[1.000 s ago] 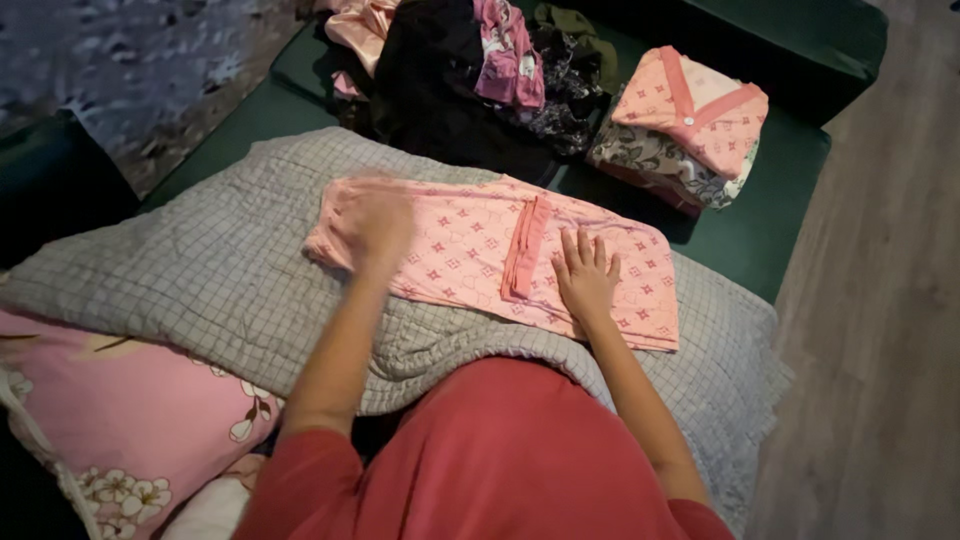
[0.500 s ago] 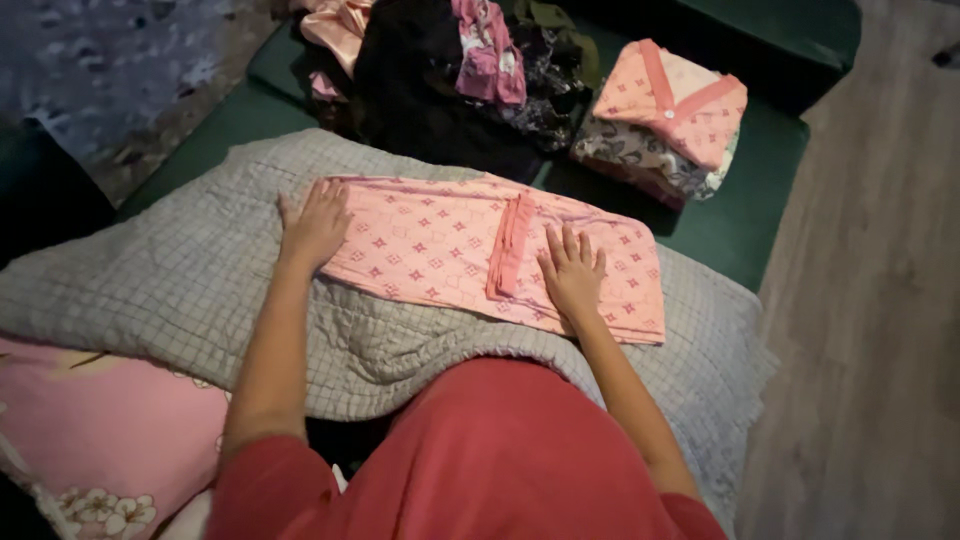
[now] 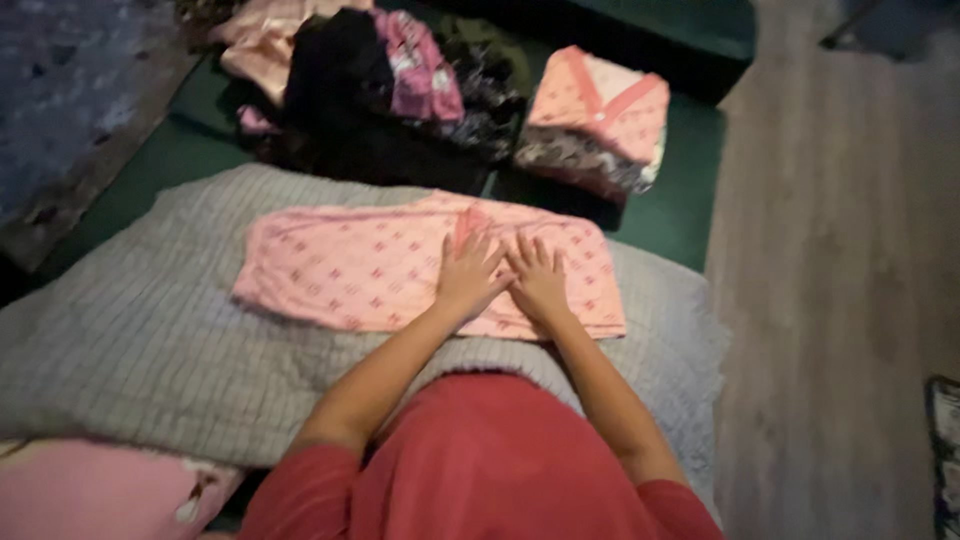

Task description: The person folds several garments on a bed, including a pink patterned top, a pink cartoon-print top, and a black top. Each item is smoothed, folded into a compact rectangle, and placed on a growing stack on the bed.

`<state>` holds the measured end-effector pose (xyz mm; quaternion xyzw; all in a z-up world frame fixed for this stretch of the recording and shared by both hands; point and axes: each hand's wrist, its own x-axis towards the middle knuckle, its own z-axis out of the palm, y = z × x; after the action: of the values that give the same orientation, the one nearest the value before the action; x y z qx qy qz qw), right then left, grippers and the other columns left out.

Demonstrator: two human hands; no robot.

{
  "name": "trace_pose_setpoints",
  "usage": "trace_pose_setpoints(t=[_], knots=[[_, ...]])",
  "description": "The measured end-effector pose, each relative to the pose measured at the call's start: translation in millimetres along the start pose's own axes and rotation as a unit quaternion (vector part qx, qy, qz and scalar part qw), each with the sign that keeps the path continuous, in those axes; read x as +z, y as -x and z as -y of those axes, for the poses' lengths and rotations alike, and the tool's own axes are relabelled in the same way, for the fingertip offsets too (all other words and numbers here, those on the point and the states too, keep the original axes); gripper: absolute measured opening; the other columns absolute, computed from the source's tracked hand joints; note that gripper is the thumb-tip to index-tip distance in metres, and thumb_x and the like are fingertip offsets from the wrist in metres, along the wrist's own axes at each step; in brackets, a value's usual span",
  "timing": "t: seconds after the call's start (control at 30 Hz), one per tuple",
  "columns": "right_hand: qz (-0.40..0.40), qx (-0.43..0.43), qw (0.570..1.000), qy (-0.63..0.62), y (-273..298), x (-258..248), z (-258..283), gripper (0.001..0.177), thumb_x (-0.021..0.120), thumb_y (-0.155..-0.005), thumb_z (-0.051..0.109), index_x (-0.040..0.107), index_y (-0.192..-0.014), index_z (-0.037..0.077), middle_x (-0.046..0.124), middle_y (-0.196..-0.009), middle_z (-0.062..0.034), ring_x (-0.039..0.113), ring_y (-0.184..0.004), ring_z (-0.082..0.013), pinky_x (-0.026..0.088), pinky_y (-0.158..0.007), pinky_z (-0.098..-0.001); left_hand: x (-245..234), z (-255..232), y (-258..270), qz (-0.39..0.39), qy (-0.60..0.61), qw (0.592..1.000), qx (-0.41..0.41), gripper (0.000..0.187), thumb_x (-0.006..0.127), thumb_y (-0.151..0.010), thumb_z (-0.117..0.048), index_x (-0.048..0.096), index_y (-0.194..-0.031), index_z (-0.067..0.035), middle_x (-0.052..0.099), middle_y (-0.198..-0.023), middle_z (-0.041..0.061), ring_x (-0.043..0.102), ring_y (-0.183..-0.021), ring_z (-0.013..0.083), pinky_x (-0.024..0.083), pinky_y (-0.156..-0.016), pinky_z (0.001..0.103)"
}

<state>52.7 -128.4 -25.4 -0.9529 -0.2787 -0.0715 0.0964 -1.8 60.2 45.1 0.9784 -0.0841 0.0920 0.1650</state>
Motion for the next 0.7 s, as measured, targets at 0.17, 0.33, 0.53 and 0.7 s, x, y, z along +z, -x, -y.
trace_pose_setpoints(t=[0.17, 0.33, 0.53, 0.7], knots=[[0.096, 0.060, 0.993, 0.021, 9.5, -10.2, -65.2, 0.070, 0.040, -0.099, 0.060, 0.028, -0.161, 0.032, 0.020, -0.171, 0.0023, 0.018, -0.158, -0.0209, 0.006, -0.117, -0.0736, -5.0, 13.9, 8.0, 0.035, -0.062, 0.997, -0.010, 0.076, 0.051, -0.093, -0.060, 0.044, -0.152, -0.013, 0.034, -0.164, 0.010, 0.023, -0.152, 0.0306, 0.008, -0.117, 0.068], [0.216, 0.261, 0.940, -0.038, 27.6, -44.2, -152.9, 0.069, 0.038, -0.100, 0.061, 0.031, -0.160, 0.029, 0.022, -0.170, 0.0013, 0.019, -0.150, -0.0343, 0.010, -0.113, -0.0753, 4.9, 11.5, 9.0, 0.055, -0.070, 0.996, -0.019, 0.078, 0.047, -0.096, -0.062, 0.040, -0.156, -0.014, 0.032, -0.165, 0.008, 0.021, -0.154, 0.0289, 0.006, -0.120, 0.068], [0.018, 0.166, 0.985, 0.030, -10.7, -29.9, -88.8, 0.063, 0.050, -0.103, 0.052, 0.045, -0.156, 0.018, 0.044, -0.164, -0.0110, 0.041, -0.148, -0.0350, 0.026, -0.115, -0.0736, 11.6, 13.0, 8.3, 0.027, -0.103, 0.994, -0.020, 0.080, 0.045, -0.096, -0.063, 0.038, -0.156, -0.011, 0.031, -0.165, 0.009, 0.018, -0.155, 0.0282, 0.004, -0.119, 0.068], [0.005, -0.026, 0.998, 0.049, -36.3, 6.3, 3.5, 0.057, 0.049, -0.099, 0.041, 0.043, -0.154, 0.027, 0.033, -0.166, -0.0047, 0.028, -0.153, -0.0296, 0.017, -0.114, -0.0742, 12.4, 15.2, 10.0, 0.054, -0.104, 0.993, -0.034, 0.084, 0.045, -0.094, -0.063, 0.036, -0.158, -0.009, 0.031, -0.166, 0.008, 0.016, -0.156, 0.0262, 0.003, -0.120, 0.065]])
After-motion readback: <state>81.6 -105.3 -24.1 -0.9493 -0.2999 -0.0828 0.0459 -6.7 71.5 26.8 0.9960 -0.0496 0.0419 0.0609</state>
